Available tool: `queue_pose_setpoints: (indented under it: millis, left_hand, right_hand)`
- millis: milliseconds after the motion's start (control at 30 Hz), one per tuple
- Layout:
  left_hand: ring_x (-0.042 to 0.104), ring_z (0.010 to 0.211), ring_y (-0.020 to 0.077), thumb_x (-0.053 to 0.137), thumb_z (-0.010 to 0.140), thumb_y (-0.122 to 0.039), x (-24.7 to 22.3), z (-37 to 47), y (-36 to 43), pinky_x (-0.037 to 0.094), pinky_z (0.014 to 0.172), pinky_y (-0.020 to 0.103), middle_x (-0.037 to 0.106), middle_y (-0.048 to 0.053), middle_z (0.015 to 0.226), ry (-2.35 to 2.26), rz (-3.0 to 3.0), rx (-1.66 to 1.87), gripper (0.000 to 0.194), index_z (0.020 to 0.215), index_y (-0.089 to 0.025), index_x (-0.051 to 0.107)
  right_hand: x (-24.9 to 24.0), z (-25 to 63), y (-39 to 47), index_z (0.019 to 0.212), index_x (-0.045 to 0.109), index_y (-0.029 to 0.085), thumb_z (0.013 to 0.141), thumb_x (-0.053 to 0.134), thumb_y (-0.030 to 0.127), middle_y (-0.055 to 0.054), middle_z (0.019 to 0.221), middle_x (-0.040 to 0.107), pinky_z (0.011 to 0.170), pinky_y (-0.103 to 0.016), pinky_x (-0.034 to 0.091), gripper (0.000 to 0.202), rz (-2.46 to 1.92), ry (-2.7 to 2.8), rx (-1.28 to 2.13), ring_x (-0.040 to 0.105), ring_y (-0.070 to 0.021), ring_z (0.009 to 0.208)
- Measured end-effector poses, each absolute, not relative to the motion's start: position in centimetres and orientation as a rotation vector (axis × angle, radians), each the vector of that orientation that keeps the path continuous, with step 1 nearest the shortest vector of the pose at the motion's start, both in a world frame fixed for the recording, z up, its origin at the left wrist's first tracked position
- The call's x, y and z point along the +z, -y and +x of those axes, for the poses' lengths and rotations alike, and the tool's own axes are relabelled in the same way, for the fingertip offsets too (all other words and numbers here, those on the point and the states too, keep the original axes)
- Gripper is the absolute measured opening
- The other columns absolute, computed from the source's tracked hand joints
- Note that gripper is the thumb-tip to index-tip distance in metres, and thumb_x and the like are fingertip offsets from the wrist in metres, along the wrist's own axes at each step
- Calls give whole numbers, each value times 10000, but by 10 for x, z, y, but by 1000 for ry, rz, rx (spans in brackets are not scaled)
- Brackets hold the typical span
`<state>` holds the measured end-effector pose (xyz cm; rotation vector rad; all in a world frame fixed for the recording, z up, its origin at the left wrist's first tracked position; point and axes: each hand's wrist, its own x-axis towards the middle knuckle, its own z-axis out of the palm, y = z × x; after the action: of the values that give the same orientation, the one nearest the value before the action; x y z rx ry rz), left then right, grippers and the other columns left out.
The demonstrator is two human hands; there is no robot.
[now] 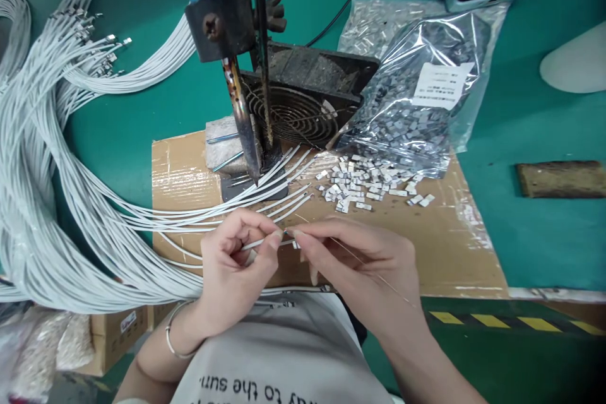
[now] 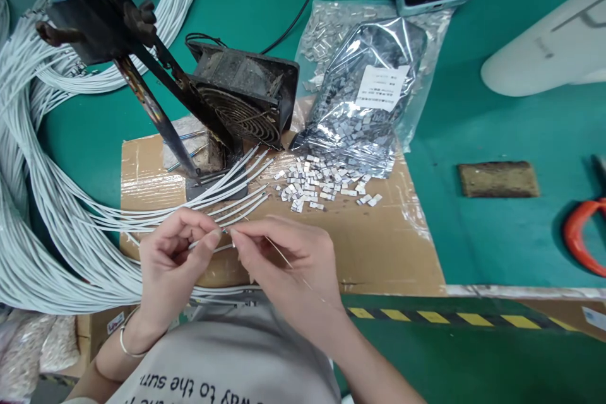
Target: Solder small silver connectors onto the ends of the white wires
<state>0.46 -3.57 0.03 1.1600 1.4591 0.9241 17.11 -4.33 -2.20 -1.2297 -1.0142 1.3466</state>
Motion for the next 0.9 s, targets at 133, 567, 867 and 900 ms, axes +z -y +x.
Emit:
queue_pose_setpoints:
  millis: [133, 567, 867, 900]
  left_hand:
    - [367, 467, 73, 765, 928, -192, 3, 2, 33, 221, 422, 220, 585, -49, 572, -1424, 1115, 889, 109, 822, -198, 740]
    - [403, 476, 60, 778, 901, -140, 1, 3, 32, 261, 426, 178, 590, -56, 574, -1413, 1062, 915, 128, 791, -197, 747]
    - [545, 528, 62, 785, 895, -102, 4, 2, 28, 424, 487, 139, 690, -43, 654, -1391, 1036, 961, 121, 833, -204, 762]
    - [557, 532, 63, 781, 900, -102, 4, 2, 28, 438, 494, 138, 697, -42, 658, -1381, 1035, 962, 124, 834, -204, 760]
  right_hand:
    - [-22, 173, 42, 908, 910, 305, 925, 795, 148, 13, 674, 745, 487, -245, 511, 195, -1248, 1018, 1235, 607, -117, 528]
    - [-27, 175, 50, 967, 903, 311, 921, 802, 94, -5, 759, 795, 571, -280, 584, 244, -1233, 1200, 1039, 691, -154, 629]
    - [-27, 173, 48, 879, 860, 290, 934, 816, 176, 16, 688, 755, 506, -267, 545, 133, -1338, 1001, 1087, 643, -131, 521]
    - [-26, 173, 47, 871, 857, 290, 936, 817, 188, 18, 683, 753, 507, -262, 551, 127, -1333, 965, 1120, 646, -131, 522]
